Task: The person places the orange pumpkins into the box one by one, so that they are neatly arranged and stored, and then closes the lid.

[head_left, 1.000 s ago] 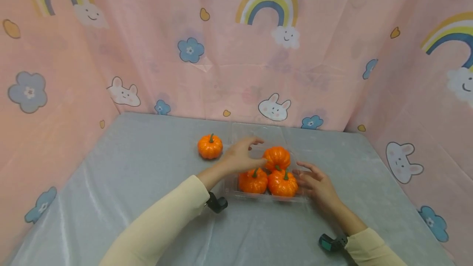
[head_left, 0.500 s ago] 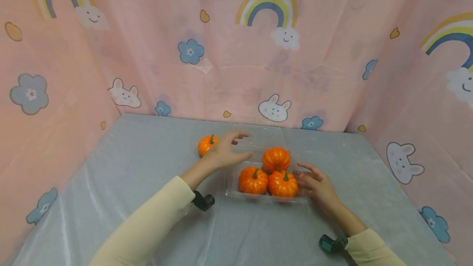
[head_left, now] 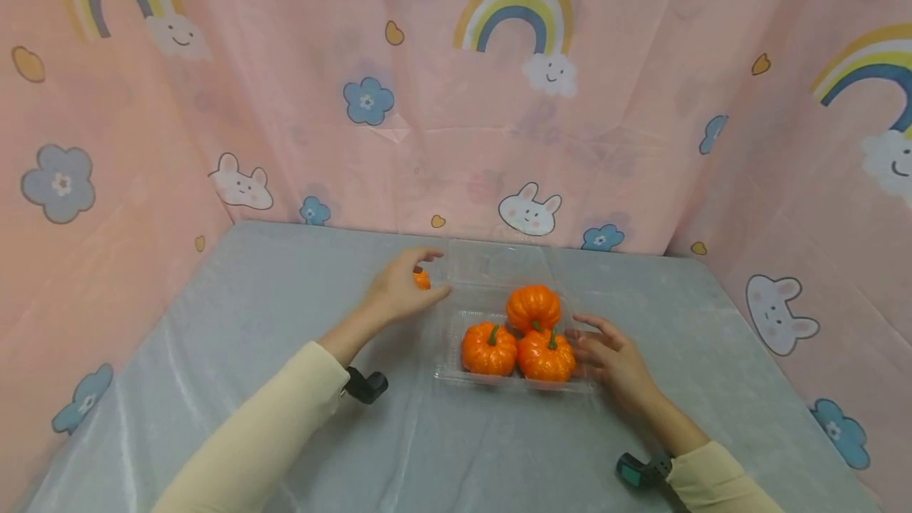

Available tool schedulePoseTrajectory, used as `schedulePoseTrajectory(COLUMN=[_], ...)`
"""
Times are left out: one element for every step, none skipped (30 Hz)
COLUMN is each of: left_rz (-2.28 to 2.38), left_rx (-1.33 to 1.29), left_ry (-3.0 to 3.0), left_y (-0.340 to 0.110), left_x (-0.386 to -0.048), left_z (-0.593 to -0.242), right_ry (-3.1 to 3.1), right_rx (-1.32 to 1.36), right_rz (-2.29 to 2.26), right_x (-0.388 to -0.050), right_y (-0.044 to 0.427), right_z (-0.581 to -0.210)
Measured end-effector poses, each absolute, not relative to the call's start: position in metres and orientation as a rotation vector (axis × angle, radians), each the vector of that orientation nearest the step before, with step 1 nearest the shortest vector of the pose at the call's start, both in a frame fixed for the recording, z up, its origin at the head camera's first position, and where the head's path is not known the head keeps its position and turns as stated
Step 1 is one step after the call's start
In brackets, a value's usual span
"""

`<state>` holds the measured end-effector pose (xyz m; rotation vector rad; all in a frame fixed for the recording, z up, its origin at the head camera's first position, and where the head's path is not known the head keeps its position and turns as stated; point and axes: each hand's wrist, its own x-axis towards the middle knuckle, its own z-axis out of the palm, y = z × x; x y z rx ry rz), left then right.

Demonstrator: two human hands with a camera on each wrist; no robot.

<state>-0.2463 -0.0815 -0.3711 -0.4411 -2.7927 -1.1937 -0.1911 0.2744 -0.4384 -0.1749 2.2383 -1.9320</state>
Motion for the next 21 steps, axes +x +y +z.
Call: schedulePoseTrajectory(left_rz=[-1.188, -1.189, -1.187, -1.185, -1.185, -1.183, -1.189, -1.183, -1.172, -1.171, -1.166, -1.164, -1.163, -1.154, -1.157, -1.165, -1.17, -1.177, -1.183, -1.193, -1.212], left_rx=[-0.432, -0.417, -0.397, -0.379, -0.365, -0.352, -0.34, -0.324, -0.31, -0.297, -0.286, -0.274, -0.265, -0.258, -0.256, -0.252, -0.25, -0.248, -0.244, -0.239, -0.233], left_ry=[-2.794, -2.796, -2.801, -2.803, -2.806, -2.811, -2.813, -2.818, -2.825, -2.828, -2.832, -2.833, -2.834, -2.837, -2.834, -2.828, -2.825, -2.823, -2.822, -2.822, -2.818], left_y=[-0.084, -0.087, -0.09, -0.093, -0.096, -0.098, -0.101, -0.103, -0.106, -0.109, -0.111, -0.114, -0.116, -0.118, -0.121, -0.123, -0.125, -0.127, -0.129, -0.131, -0.133], left_x=[-0.247, -0.248, -0.248, -0.249, -0.25, -0.252, -0.253, -0.254, -0.255, -0.257, -0.258, -0.259, -0.26, -0.261, -0.262, -0.263, -0.264, -0.265, -0.265, -0.266, -0.266], left_z=[-0.371, -0.372, -0.372, -0.373, -0.374, -0.375, -0.377, -0.379, -0.381, -0.383, -0.385, -0.387, -0.39, -0.392, -0.394, -0.395, -0.397, -0.399, -0.401, -0.402, -0.403], right_ry=[2.239, 2.239, 2.238, 2.238, 2.239, 2.24, 2.241, 2.241, 2.243, 2.244, 2.242, 2.238, 2.235, 2.232, 2.23, 2.227, 2.226, 2.227, 2.228, 2.229, 2.229], right_rx=[-0.174, -0.174, -0.174, -0.176, -0.175, -0.171, -0.166, -0.163, -0.159, -0.156, -0.151, -0.149, -0.149, -0.151, -0.152, -0.153, -0.155, -0.158, -0.161, -0.163, -0.164], right_rz=[-1.933, -1.929, -1.928, -1.924, -1.922, -1.92, -1.92, -1.916, -1.915, -1.914, -1.916, -1.918, -1.92, -1.921, -1.922, -1.924, -1.925, -1.924, -1.924, -1.922, -1.923], right_x=[-0.191, -0.191, -0.191, -0.191, -0.191, -0.192, -0.192, -0.192, -0.193, -0.193, -0.193, -0.193, -0.193, -0.194, -0.194, -0.194, -0.194, -0.194, -0.194, -0.194, -0.194], right_y=[0.274, 0.275, 0.275, 0.275, 0.275, 0.275, 0.275, 0.275, 0.275, 0.276, 0.276, 0.276, 0.276, 0.276, 0.276, 0.276, 0.276, 0.276, 0.276, 0.276, 0.276], right_z=[-0.438, -0.438, -0.438, -0.438, -0.438, -0.438, -0.439, -0.439, -0.439, -0.439, -0.439, -0.44, -0.44, -0.44, -0.44, -0.44, -0.441, -0.441, -0.441, -0.441, -0.441])
